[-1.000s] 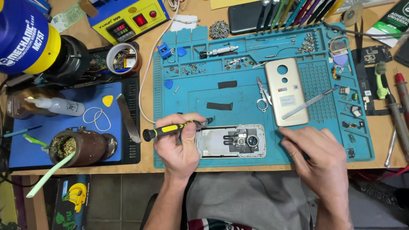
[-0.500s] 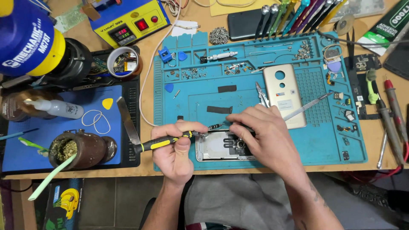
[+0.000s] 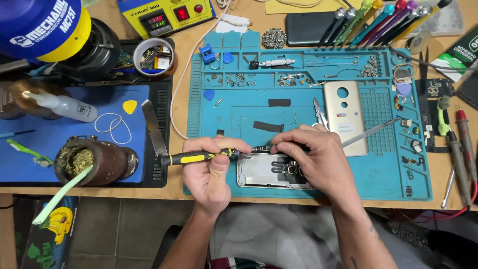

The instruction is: Removing internal screws and prying components from a smartphone using a precision screwdriver on a repair mat.

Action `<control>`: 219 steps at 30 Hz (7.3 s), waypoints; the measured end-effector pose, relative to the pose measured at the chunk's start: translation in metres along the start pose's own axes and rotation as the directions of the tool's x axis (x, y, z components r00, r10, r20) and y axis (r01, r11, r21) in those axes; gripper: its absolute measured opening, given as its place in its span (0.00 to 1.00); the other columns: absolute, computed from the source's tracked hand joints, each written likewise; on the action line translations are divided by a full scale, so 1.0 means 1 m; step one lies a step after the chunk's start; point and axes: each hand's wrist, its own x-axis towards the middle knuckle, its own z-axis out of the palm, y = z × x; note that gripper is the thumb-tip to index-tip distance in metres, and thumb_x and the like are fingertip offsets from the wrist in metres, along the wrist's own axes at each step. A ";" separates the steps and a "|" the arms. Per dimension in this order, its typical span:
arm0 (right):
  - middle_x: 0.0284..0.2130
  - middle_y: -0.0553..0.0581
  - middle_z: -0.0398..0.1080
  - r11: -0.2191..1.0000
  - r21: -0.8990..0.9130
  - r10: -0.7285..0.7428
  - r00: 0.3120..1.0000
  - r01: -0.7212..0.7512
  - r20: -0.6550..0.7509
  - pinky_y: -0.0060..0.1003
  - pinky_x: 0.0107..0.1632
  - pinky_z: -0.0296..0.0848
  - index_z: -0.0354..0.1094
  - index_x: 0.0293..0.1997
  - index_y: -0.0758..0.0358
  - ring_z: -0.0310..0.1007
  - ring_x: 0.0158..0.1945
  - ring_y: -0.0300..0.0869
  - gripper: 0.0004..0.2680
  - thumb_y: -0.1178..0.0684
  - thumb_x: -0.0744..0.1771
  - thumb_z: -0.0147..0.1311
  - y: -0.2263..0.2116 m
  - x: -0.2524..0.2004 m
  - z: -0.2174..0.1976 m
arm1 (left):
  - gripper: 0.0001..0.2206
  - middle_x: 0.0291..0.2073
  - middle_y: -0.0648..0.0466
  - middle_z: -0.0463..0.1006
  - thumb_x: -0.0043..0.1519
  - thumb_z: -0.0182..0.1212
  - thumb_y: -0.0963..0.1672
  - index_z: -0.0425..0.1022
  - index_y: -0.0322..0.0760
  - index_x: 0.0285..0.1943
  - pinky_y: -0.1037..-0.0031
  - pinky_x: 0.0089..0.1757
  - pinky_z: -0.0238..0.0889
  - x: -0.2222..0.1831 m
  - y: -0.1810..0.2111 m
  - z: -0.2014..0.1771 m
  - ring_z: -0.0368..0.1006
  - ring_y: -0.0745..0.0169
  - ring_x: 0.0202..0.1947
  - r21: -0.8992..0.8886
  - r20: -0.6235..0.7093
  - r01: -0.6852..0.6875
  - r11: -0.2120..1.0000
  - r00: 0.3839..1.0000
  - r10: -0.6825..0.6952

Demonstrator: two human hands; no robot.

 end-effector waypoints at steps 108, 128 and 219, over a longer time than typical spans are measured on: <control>0.24 0.48 0.60 0.722 -0.105 0.691 0.722 -0.684 0.046 0.39 0.39 0.61 0.60 0.23 0.57 0.58 0.32 0.39 0.22 0.34 0.64 0.71 -0.109 0.013 -0.094 | 0.06 0.33 0.42 0.69 0.67 0.45 0.32 0.64 0.30 0.40 0.52 0.39 0.53 0.007 -0.034 0.086 0.62 0.43 0.35 0.175 0.539 -0.208 0.962 0.838 0.083; 0.35 0.49 0.59 0.651 -0.678 -0.488 0.872 0.341 -0.031 0.51 0.43 0.53 0.81 0.65 0.35 0.59 0.37 0.50 0.17 0.29 0.76 0.46 -0.046 -0.013 -0.086 | 0.13 0.46 0.50 0.74 0.68 0.61 0.46 0.71 0.37 0.57 0.59 0.52 0.65 -0.007 -0.037 0.079 0.61 0.50 0.53 0.390 0.410 0.110 0.914 0.868 -0.279; 0.62 0.53 0.74 0.845 -0.454 -0.295 0.955 0.282 0.044 0.51 0.56 0.57 0.69 0.71 0.52 0.72 0.66 0.49 0.18 0.40 0.72 0.56 0.017 -0.065 0.009 | 0.08 0.47 0.40 0.78 0.78 0.55 0.43 0.72 0.29 0.52 0.69 0.44 0.87 0.023 -0.001 -0.022 0.80 0.52 0.45 0.266 -0.095 0.039 0.963 0.995 -0.014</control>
